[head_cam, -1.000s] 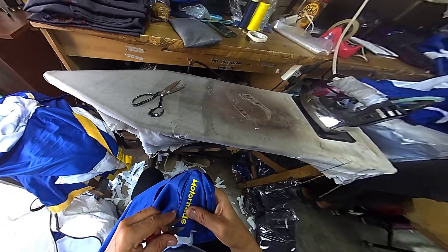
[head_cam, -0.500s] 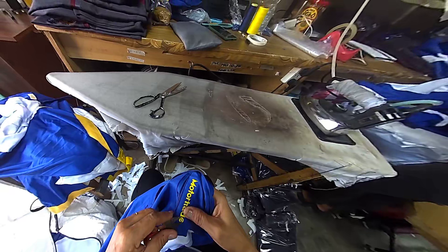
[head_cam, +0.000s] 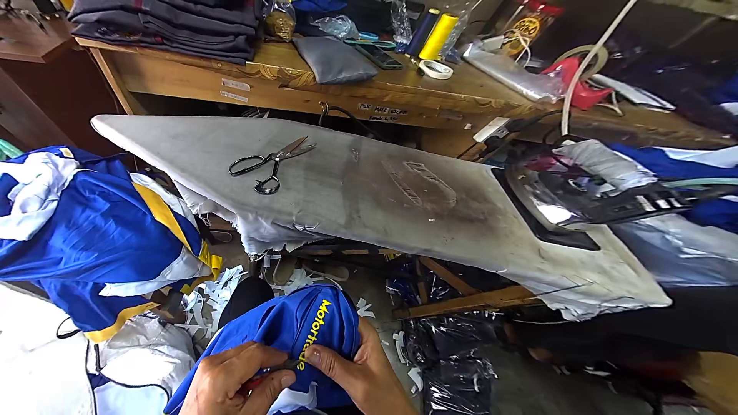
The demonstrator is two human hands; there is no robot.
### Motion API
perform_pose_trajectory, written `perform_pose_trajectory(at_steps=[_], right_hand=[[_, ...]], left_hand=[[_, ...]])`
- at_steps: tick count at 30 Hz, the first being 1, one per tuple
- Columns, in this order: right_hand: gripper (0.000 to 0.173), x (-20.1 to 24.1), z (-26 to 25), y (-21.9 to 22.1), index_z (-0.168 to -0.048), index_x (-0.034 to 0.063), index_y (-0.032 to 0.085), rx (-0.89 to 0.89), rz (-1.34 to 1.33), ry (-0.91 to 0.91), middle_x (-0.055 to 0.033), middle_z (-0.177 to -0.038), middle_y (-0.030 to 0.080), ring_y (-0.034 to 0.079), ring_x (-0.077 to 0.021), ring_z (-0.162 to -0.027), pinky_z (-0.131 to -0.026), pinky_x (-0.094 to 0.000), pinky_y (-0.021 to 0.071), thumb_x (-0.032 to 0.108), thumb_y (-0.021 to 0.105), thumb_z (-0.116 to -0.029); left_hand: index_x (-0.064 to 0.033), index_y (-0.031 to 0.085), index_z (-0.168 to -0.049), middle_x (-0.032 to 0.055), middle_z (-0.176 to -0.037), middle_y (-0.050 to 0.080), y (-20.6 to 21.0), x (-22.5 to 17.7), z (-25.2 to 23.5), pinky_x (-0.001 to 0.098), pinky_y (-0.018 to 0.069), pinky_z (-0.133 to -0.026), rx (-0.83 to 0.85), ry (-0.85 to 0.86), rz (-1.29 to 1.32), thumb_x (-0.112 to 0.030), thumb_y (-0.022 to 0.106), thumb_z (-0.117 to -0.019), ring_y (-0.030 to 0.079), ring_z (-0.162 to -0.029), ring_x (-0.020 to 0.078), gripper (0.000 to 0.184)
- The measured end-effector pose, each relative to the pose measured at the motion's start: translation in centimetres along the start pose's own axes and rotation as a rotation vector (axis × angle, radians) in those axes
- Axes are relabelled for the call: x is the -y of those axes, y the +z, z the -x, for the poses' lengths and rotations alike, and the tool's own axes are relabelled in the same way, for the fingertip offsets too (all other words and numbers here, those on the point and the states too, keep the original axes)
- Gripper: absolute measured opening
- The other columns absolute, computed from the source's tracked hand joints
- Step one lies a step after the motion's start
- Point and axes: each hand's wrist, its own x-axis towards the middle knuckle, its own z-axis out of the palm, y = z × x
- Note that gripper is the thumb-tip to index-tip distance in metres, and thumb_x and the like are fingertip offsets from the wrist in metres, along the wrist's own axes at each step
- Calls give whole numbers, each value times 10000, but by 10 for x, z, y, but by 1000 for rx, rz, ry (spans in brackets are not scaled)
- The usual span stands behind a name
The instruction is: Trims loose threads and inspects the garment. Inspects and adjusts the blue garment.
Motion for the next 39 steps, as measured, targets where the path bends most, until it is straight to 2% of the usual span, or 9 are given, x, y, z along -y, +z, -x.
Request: perform_pose_trajectory(at_steps=[4,7,11,18,33,39], right_hand=[[320,-4,0,0,-1183,46,644,-14,-98,33,-17,-1059,750,725,-97,-983,-913,-298,606,-5,742,-883],[332,-3,0,2,-1177,32,644,-55,-139,75,-38,-1052,752,731,-116,-974,-909,-315,610,-28,746,-868],[306,-1,0,6,-1134,37,667,-98,-148,90,-38,-1015,760,737,-110,-941,-882,-309,617,-37,756,-851],[305,-3,-1,4,-1141,38,670,-80,-177,81,-42,-1027,759,735,-112,-949,-889,-315,614,-30,753,-855],[303,-3,0,4,-1143,39,668,-63,-121,54,-30,-1032,757,732,-102,-957,-893,-307,613,-25,752,-859],[318,-3,1,5,-1154,47,662,-56,-120,59,-24,-1039,755,729,-98,-967,-901,-300,610,-26,753,-858]], left_hand=[[-9,762,-1044,62,-904,753,1,4,1,200,572,-712,-31,-4,35,-178,747,-950,681,-783,43,193],[-10,757,-1102,79,-899,740,1,3,2,207,562,-719,-60,67,-66,-212,754,-949,673,-787,66,253],[-26,764,-1110,85,-917,756,4,3,3,226,572,-762,-93,136,-175,-230,742,-959,704,-832,89,254],[-20,764,-1103,86,-905,748,-3,3,5,208,564,-739,-31,95,-105,-219,752,-951,688,-805,73,250],[-11,767,-1084,96,-880,742,-5,-2,6,212,555,-714,-1,63,-138,-231,745,-957,679,-777,86,256],[1,766,-1053,90,-887,749,-3,0,4,203,563,-715,4,26,-58,-224,741,-958,680,-766,64,245]])
